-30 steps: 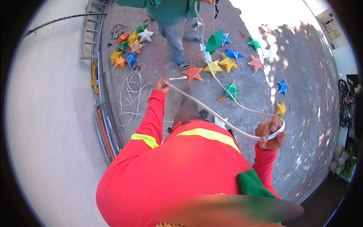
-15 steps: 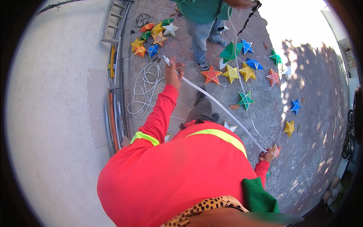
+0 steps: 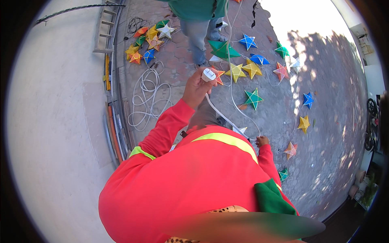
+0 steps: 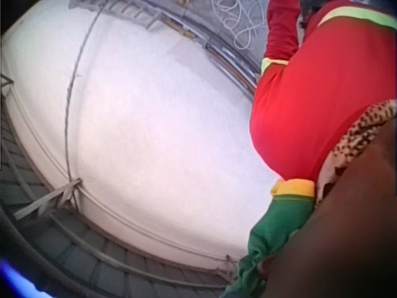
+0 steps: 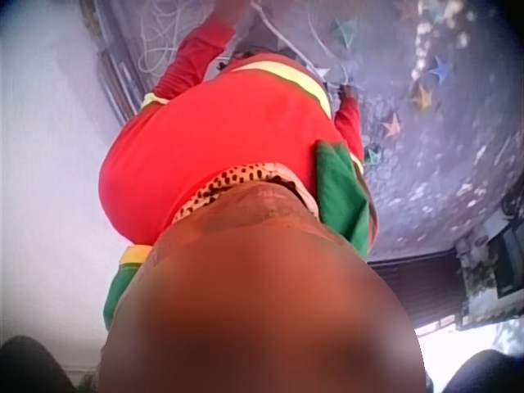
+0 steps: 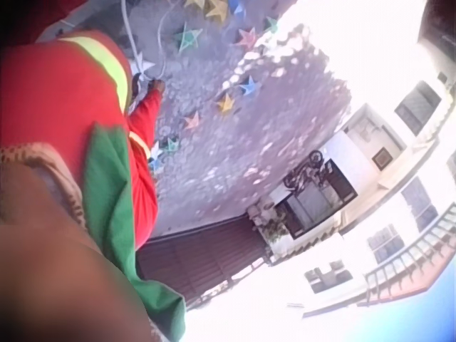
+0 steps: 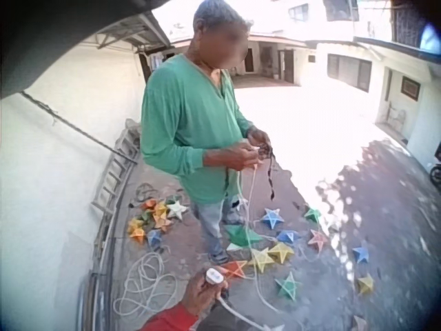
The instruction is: The person arranges star-shaped lights on a paved surface, connects them to a power strip, and uses a screwdriver to adjust the plug. A second person assists by handing over wires and tools.
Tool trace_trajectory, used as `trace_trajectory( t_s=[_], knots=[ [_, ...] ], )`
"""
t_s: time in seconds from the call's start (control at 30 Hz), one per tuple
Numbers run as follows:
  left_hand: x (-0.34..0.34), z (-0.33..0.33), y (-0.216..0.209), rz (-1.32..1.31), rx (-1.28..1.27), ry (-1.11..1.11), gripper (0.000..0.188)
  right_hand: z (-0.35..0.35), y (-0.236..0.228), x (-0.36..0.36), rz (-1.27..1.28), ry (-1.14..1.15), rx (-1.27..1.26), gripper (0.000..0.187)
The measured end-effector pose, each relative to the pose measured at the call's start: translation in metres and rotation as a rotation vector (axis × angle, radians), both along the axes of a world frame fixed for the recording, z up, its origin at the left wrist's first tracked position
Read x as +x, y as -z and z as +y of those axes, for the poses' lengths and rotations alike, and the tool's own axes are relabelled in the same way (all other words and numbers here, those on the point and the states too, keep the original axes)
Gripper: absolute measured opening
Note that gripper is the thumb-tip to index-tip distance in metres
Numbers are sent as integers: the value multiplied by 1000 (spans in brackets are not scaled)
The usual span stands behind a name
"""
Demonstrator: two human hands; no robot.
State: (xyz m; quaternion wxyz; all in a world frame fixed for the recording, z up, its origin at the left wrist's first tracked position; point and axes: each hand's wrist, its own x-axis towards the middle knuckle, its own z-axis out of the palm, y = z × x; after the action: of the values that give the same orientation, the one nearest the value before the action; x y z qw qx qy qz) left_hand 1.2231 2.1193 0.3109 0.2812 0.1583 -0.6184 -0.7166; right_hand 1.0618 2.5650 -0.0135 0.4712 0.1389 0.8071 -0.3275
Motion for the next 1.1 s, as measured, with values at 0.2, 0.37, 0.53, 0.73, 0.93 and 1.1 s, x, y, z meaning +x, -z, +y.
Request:
trace_trajectory(
  t_s=[0.2,0.37,0.53,0.73,0.93,1.1],
  knots=[
    [-5,11,1,-71,-71,-31,19,-31,-22,-3,9,-153,-75,43],
    [-12,25,11,-167,-136,-37,21,-41,-35,0,22,-176,-158,39],
    [-15,27,25,-205,-200,21,22,-38,-33,6,6,-204,-215,36],
    [-21,26,33,-110,-72,98,25,-34,-30,11,-13,-201,-219,35],
    [-20,22,13,-171,98,203,20,-34,-29,11,1,-212,-222,35],
    [-24,21,8,-221,337,205,19,-34,-29,11,-10,-213,-220,36]
  ],
)
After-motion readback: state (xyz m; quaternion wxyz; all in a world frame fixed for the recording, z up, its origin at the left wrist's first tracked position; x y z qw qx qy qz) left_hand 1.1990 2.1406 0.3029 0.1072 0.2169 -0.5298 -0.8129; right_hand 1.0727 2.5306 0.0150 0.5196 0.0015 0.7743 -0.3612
